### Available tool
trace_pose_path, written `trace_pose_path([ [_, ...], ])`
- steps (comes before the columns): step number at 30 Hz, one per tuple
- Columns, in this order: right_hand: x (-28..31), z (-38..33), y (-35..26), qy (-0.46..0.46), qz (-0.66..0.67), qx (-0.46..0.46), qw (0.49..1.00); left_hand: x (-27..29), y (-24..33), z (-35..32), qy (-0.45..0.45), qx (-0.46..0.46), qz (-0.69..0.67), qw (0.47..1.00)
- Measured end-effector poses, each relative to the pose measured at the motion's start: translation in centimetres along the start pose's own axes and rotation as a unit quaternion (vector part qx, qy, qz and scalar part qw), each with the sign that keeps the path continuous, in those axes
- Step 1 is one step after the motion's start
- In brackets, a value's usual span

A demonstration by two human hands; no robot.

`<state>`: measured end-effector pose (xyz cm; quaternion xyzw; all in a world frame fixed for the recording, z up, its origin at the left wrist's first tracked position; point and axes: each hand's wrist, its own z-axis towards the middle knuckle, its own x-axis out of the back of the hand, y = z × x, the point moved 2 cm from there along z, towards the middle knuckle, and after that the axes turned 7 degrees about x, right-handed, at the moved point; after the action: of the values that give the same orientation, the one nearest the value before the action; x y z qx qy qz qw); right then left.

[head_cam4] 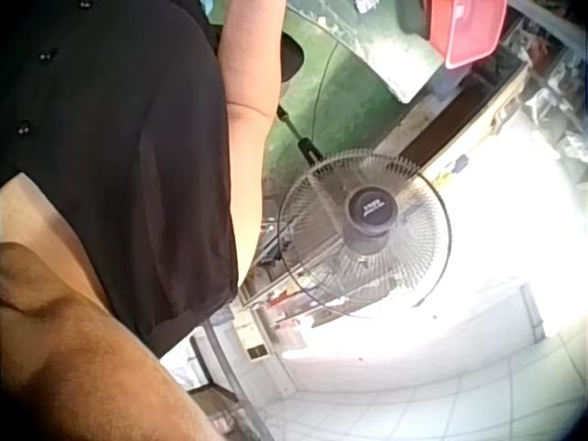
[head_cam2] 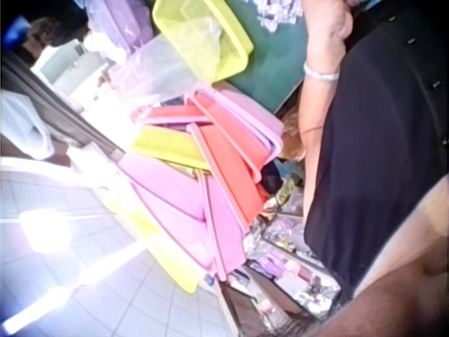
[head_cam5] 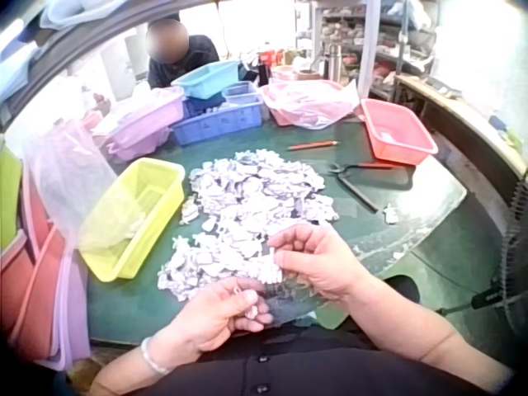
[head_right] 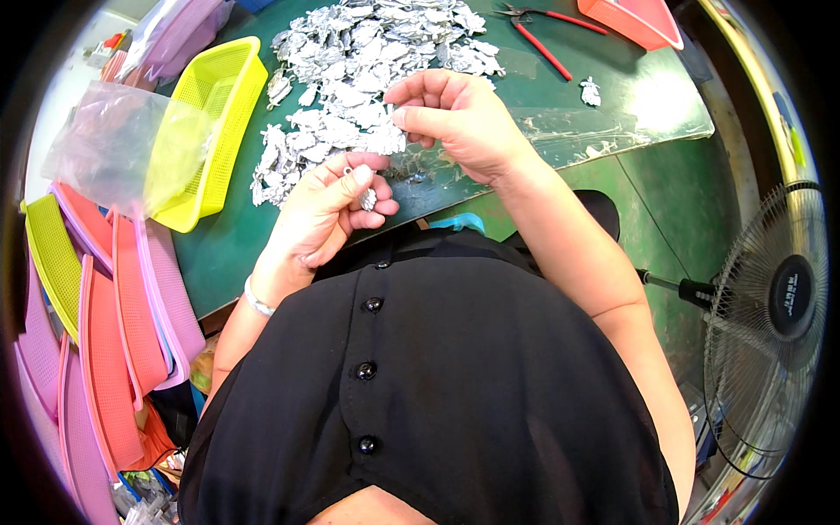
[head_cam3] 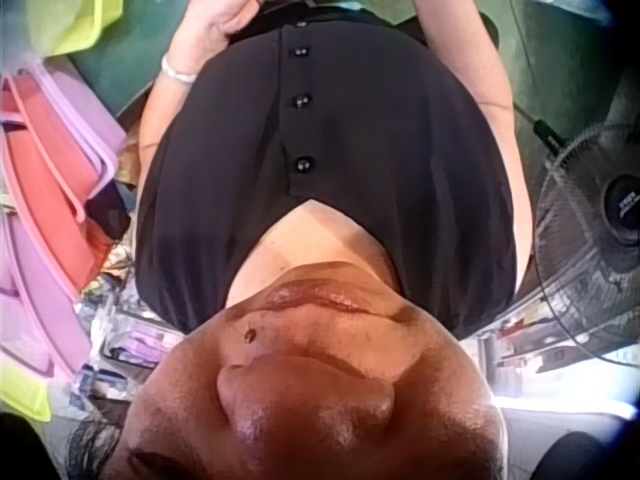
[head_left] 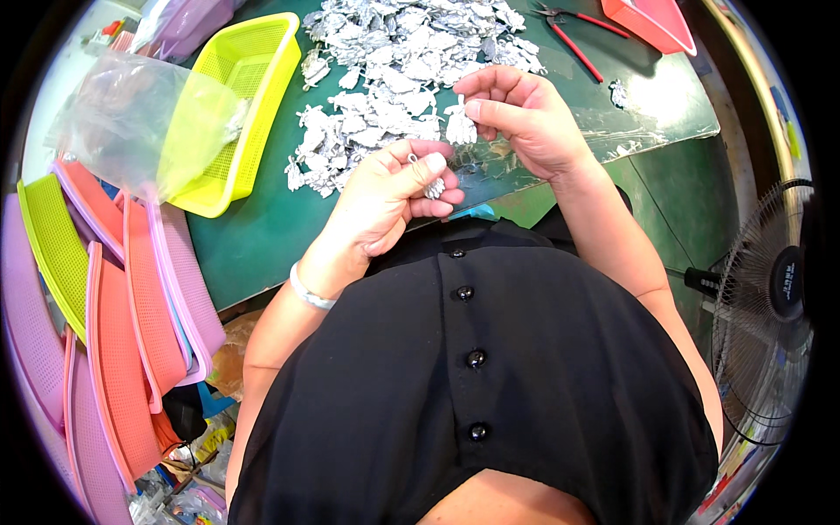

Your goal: The person repeatedly picks small silver-wrapped items from a pile on a green table, folds or adjusts the wrapping by hand, and places them back into the pile. At 01:24, the person gathers some wrapped items and places them into a clear plastic bag. The workspace includes colorful plastic baskets and a fan nearby.

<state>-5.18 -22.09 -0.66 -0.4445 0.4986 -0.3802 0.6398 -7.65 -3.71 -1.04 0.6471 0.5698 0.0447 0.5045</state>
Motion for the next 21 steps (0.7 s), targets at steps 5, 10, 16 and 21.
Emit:
trace_pose_path([
  [5,0.1,-0.1,0.2,-0.003,-0.015,-0.006,1.0,-0.1,0.5,0.1,0.017,-0.015,-0.056,0.998],
  [10,-0.2,-0.1,0.3,-0.006,-0.028,-0.012,1.0,0.1,1.0,0.1,-0.006,-0.007,-0.075,0.997],
  [16,-0.6,-0.2,0.2,-0.019,-0.04,-0.023,0.999,0.0,1.4,-0.1,-0.001,-0.016,-0.052,0.999],
  [21,-0.9,-0.4,0.3,-0.027,-0.045,-0.031,0.998,0.1,1.6,-0.1,0.005,-0.01,-0.027,1.0],
])
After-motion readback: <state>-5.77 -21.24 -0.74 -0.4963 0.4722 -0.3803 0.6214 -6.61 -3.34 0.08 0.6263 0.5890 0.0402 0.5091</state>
